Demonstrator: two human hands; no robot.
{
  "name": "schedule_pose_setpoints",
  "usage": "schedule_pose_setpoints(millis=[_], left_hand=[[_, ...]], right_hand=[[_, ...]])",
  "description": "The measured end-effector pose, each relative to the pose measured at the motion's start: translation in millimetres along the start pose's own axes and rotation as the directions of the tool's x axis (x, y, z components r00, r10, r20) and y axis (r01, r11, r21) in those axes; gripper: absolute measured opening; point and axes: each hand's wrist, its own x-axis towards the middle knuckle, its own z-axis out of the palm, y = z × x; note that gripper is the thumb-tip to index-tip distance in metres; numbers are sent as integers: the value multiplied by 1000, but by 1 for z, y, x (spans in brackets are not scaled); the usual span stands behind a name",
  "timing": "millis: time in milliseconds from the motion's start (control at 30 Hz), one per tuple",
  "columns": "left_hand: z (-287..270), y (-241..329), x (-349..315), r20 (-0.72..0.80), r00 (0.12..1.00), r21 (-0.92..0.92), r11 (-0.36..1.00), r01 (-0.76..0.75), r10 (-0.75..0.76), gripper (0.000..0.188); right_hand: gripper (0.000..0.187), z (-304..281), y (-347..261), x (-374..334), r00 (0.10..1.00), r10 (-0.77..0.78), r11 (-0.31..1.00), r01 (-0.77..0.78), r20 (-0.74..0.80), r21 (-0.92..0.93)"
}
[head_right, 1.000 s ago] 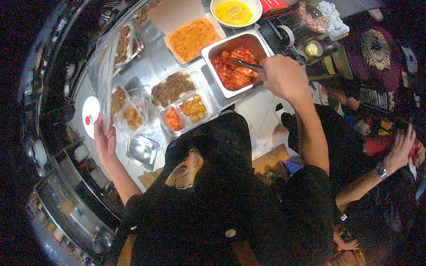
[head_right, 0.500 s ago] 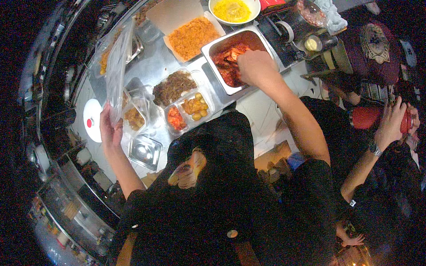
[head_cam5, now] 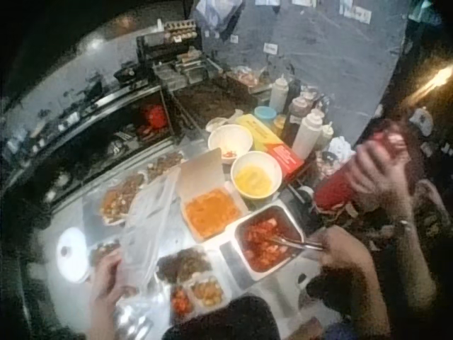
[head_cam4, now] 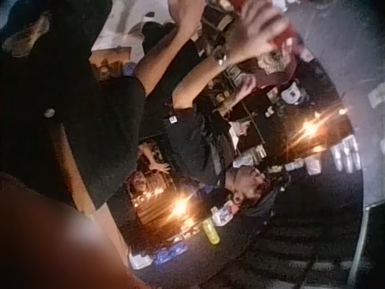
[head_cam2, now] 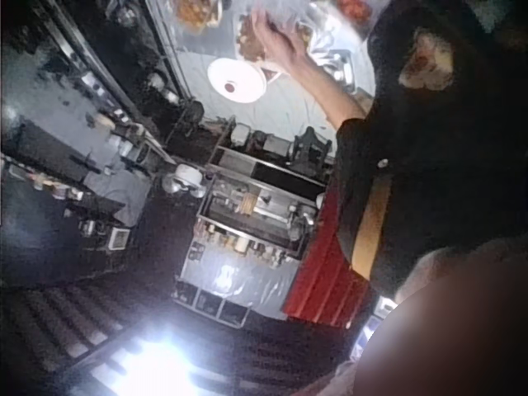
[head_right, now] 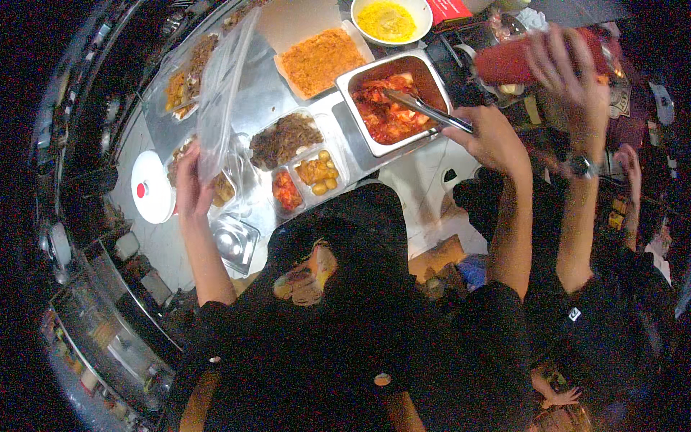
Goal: The person assembles meal containers by placing cooked meat, vegetables, and sauces into compartmentalized plastic trays. They use tongs to transfer food items from metal containers and squeeze bottles to add sauces, then arrange lettuce and seal the containers with lids.
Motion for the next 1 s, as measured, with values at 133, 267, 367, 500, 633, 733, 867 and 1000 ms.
schedule_pose_setpoints(millis=[133, 267, 367, 500, 633, 733, 867, 1000], left_hand=[[32, -16, 11, 78, 996, 49, 998, 50, -53, 20], [37, -33, 10, 152, 987, 307, 947, -99, 54, 18], [68, -51, 13, 313, 943, 406, 882, -238, 110, 19], [91, -69, -1, 405, 913, 242, 958, -154, 45, 20], [82, -80, -16, 426, 897, 70, 984, -161, 116, 19], [53, -79, -26, 401, 911, 34, 992, -120, 96, 22], [-5, -68, -52, 309, 939, 7, 987, -161, 151, 21], [-80, -46, -87, 47, 964, 90, 960, -264, 261, 21]], right_hand=[[38, -23, -13, -32, 991, 129, 988, -127, -23, 83], [43, -41, -30, -51, 966, 249, 939, -223, -69, 261], [43, -50, -38, -67, 977, 150, 983, -131, -149, 129], [42, -48, -74, -61, 994, 8, 995, 3, -107, 99], [39, -36, -127, -54, 1000, -1, 991, 2, -6, 131], [37, -11, -157, -48, 993, -110, 984, 113, -33, 134], [36, 21, -183, -31, 939, -342, 928, 343, -31, 142], [31, 40, -248, -8, 807, -582, 813, 577, 97, 76]])
